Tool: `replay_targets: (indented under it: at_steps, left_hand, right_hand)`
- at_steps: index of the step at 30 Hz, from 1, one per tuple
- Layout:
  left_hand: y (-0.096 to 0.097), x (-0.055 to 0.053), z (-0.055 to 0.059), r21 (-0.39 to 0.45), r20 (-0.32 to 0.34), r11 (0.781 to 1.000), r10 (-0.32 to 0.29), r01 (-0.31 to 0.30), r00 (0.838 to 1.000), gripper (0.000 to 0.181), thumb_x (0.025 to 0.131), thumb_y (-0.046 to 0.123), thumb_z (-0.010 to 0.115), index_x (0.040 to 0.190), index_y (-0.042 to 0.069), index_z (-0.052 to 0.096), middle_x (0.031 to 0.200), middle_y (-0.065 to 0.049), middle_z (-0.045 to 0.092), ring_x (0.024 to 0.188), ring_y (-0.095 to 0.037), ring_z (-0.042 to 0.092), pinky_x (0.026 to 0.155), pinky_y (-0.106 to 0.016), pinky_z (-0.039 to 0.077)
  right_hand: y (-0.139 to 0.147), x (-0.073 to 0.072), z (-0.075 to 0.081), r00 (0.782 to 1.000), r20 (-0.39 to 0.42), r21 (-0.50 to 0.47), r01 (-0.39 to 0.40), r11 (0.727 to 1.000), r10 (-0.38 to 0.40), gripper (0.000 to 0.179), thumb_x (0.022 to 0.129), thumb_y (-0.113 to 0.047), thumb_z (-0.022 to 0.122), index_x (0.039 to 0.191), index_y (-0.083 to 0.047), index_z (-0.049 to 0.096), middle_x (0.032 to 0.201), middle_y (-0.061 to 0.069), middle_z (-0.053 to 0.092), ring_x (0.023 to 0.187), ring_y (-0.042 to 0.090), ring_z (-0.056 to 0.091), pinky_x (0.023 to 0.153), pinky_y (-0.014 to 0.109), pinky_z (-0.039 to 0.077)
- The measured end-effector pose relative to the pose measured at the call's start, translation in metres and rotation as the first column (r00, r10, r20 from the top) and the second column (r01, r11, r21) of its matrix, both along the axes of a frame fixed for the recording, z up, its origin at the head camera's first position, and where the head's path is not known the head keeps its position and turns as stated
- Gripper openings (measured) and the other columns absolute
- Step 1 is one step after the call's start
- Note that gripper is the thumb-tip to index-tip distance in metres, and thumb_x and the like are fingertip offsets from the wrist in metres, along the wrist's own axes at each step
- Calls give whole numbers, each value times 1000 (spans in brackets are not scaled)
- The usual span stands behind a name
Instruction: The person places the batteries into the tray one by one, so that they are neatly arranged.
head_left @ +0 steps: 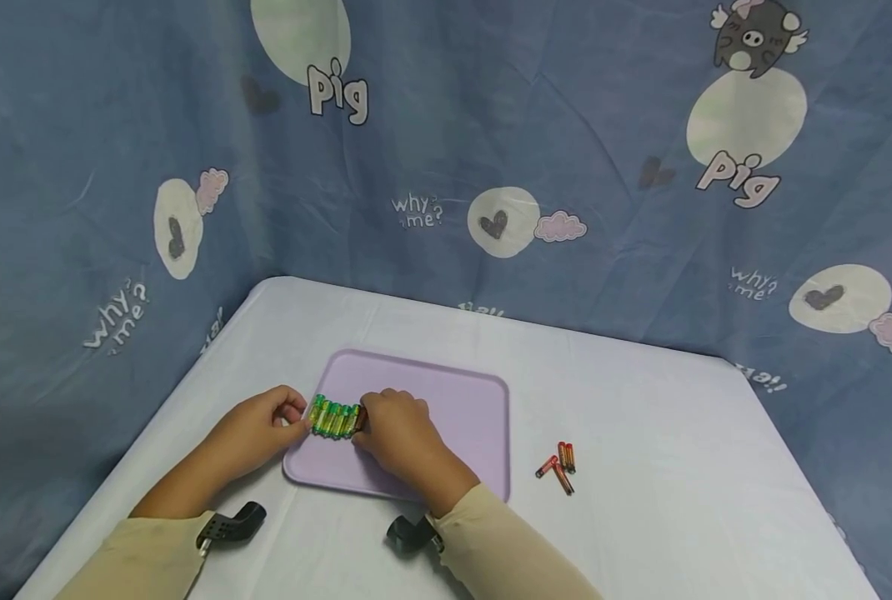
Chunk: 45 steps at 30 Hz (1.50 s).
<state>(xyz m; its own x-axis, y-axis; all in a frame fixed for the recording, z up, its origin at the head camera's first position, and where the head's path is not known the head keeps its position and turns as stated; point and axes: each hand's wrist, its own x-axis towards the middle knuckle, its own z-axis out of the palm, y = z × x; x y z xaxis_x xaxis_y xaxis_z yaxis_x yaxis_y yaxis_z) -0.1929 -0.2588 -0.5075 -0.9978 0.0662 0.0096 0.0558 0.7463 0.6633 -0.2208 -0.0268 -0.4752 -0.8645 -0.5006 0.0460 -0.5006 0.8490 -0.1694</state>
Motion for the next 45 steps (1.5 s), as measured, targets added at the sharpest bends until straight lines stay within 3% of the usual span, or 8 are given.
replay_targets:
  at_steps: [7,16,23,29,38,45]
  left_hand:
    - [1,1,-1,-2,8,1000,2,-2,1000,24,93,27,74,111,14,65,93,3,64,80,-15,53,73,-34,43]
    - [1,1,2,4,-5,1000,0,0,1000,25,93,27,74,111,12,65,93,3,64,80,-15,53,72,-34,43]
    - [4,0,4,3,6,1000,-5,5,1000,26,93,28,74,111,11,65,93,2,64,80,-15,53,72,-34,43]
    - [3,0,2,-9,23,1000,0,0,1000,29,93,31,74,112,11,64,94,2,64,80,-15,52,72,-34,42]
    - [1,2,-1,-1,24,1000,-3,3,1000,30,93,31,75,112,11,64,95,2,64,81,-15,52,71,-34,42]
    - [2,1,2,-6,26,1000,10,-10,1000,27,94,30,74,112,12,64,94,1,64,82,-16,53,72,-33,43]
  right_hand:
    - [1,1,-2,1000,8,6,7,1000,-7,31,88,-43,83,108,-22,71,87,-9,64,83,13,61,70,37,43]
    - [10,3,1,999,31,-13,32,999,-32,50,89,-44,82,132,-22,69,110,-5,74,100,18,67,81,40,49]
    - [24,5,7,997,79,-37,26,999,-23,57,89,-45,82,137,-19,66,109,-6,70,106,17,62,92,37,51]
    - [36,7,8,996,82,-60,24,998,-19,57,91,-46,80,138,-18,64,112,-5,67,107,16,59,94,32,51]
    - [63,9,11,996,84,-125,37,991,-26,54,93,-41,78,138,-16,65,126,1,68,119,24,61,100,38,51]
    - [91,5,17,995,94,-188,60,980,-43,51,93,-37,78,137,-13,65,122,4,69,117,25,62,101,41,50]
